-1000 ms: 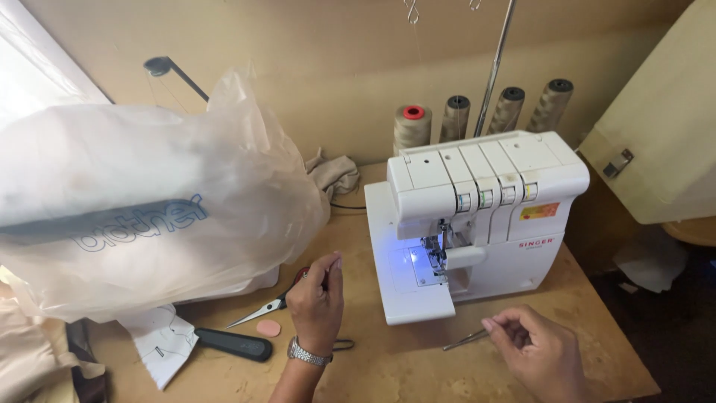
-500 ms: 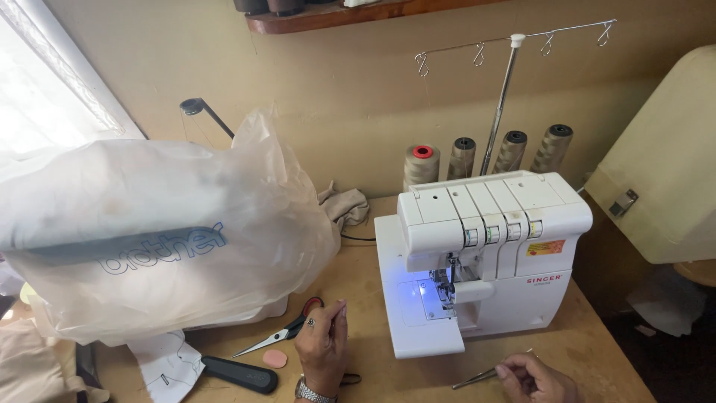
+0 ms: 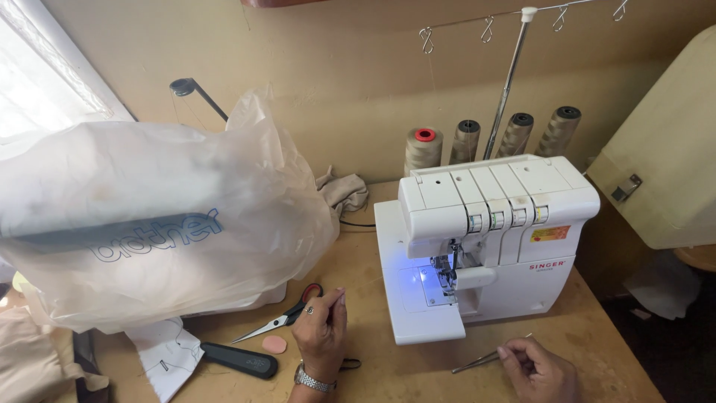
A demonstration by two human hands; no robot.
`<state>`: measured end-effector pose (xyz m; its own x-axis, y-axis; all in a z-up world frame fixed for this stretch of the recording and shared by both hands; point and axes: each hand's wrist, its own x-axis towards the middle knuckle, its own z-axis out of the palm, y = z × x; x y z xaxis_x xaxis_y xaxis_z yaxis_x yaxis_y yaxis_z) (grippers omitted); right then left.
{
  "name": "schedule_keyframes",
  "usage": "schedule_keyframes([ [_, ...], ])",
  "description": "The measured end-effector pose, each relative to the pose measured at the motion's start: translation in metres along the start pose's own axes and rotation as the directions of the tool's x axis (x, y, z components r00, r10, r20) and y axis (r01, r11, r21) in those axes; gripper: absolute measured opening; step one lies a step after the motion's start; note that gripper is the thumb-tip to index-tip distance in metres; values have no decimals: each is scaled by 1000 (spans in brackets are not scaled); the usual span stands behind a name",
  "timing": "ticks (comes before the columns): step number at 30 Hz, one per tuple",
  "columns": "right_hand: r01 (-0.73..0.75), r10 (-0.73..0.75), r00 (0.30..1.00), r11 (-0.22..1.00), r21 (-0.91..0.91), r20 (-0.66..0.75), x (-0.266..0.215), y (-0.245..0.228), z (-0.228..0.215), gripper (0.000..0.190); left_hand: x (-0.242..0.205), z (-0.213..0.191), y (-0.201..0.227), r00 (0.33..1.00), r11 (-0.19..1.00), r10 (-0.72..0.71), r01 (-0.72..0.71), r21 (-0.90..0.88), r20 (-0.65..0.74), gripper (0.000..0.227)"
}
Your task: The person threads a white serger sewing machine, using tweezers to guide the thread through the tension discs and needle area. They then open a heart-shaped container to retrieve a package of Singer sewing machine needles, using tweezers to select a needle from the pack.
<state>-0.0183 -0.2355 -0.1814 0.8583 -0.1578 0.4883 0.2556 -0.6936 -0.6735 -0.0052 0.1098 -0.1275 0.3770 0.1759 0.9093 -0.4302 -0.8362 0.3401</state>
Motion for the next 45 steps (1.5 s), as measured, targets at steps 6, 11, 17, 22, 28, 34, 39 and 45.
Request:
schedule_keyframes([
  [6, 155, -148, 984, 985, -71, 95, 4, 8, -10, 16, -2, -2, -4, 999, 999, -51, 51, -4, 1, 8],
  [11, 199, -189, 972, 978, -61, 142, 4, 5, -13, 15, -2, -5, 1, 998, 1000, -16, 18, -25, 65, 8],
  [17, 216, -211, 966, 976, -16, 152, 3, 5, -13, 15, -6, -2, -2, 997, 994, -69, 72, -77, 33, 7],
  [22, 225, -221, 964, 974, -8, 145, 3, 6, -12, 14, -10, 0, -5, 978, 972, -208, 206, -113, -9, 6],
  [28, 184, -181, 973, 983, -7, 141, 5, -1, -13, 14, -3, -2, 1, 987, 976, -161, 162, -144, 19, 7],
  [34, 170, -162, 970, 985, -31, 179, 9, -5, -16, 15, 6, -4, 5, 916, 888, -400, 383, -254, -19, 8],
  [39, 161, -158, 973, 987, -6, 167, 8, -6, -15, 13, 4, -7, 0, 943, 938, -333, 329, -109, -14, 8],
  [45, 156, -149, 970, 988, -20, 193, 7, -6, -17, 17, 6, -7, 4, 936, 928, -350, 341, -151, -38, 7],
])
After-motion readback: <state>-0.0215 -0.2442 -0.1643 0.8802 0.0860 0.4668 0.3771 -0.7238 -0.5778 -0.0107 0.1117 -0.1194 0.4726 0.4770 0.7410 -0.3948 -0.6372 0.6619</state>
